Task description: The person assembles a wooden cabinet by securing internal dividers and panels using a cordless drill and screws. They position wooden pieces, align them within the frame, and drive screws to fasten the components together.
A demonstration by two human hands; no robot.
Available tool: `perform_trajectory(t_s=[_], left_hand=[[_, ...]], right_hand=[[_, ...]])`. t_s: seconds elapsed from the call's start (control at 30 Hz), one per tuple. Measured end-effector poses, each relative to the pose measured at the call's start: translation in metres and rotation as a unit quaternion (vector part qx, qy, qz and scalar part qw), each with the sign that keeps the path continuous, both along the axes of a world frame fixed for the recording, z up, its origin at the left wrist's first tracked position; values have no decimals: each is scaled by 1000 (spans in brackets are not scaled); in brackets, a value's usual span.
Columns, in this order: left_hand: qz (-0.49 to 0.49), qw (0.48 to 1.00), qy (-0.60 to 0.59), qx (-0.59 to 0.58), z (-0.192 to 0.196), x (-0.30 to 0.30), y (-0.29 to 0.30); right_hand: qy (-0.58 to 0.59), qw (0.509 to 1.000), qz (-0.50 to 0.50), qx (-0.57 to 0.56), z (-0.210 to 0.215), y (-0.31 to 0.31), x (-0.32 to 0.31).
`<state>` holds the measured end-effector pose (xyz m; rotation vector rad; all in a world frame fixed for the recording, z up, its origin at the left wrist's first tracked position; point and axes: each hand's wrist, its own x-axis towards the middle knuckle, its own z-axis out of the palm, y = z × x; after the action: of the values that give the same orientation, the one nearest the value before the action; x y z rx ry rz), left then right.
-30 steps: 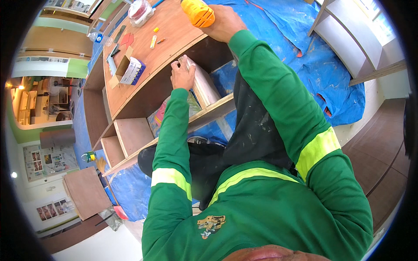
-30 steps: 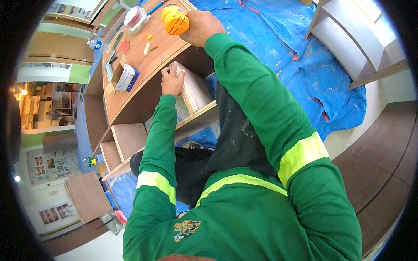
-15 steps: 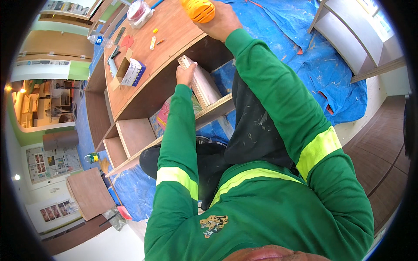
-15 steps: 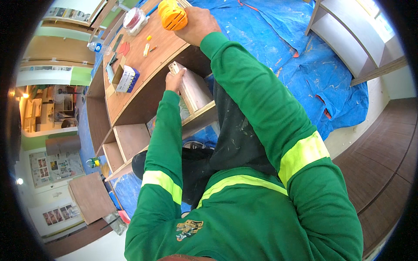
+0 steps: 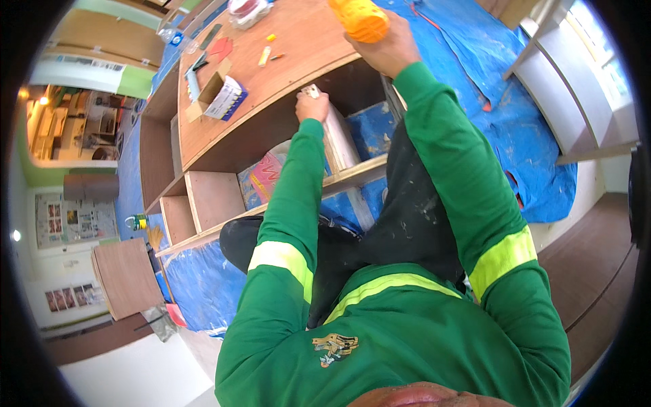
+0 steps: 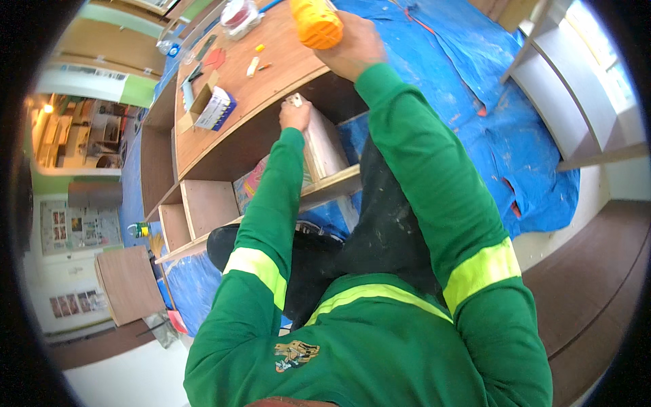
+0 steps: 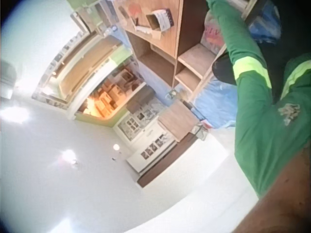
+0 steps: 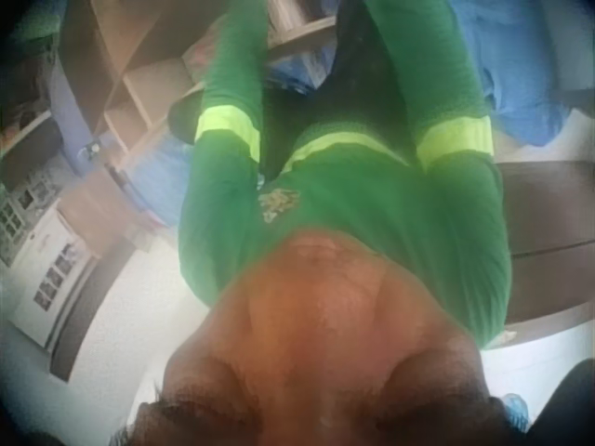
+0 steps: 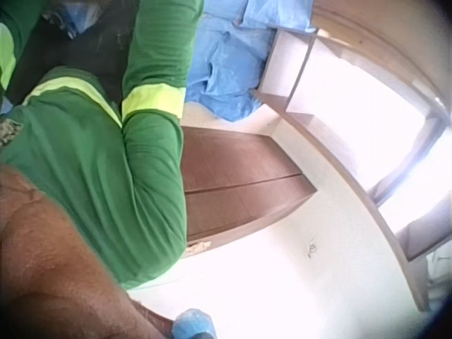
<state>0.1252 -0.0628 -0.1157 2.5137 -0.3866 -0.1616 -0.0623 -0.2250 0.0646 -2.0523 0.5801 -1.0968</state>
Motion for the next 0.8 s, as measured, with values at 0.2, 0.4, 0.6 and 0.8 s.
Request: perform_trajectory(t_s=[0.2,0.4,0.6,0.8], left_hand=[[-42,998,30,-26,5,6,11],[-169,952,-121,-225,71,84,90],[-63,980,-187,-12,167,212,128],[-229,921,-43,313,135,341,144]], right_hand=[[-15,999,33,-8,-4,-4,11],[-95,992,78,28,10,17,10],[-223,922,146,280,47,58,5],[-237,895,143,349,53,70,30]])
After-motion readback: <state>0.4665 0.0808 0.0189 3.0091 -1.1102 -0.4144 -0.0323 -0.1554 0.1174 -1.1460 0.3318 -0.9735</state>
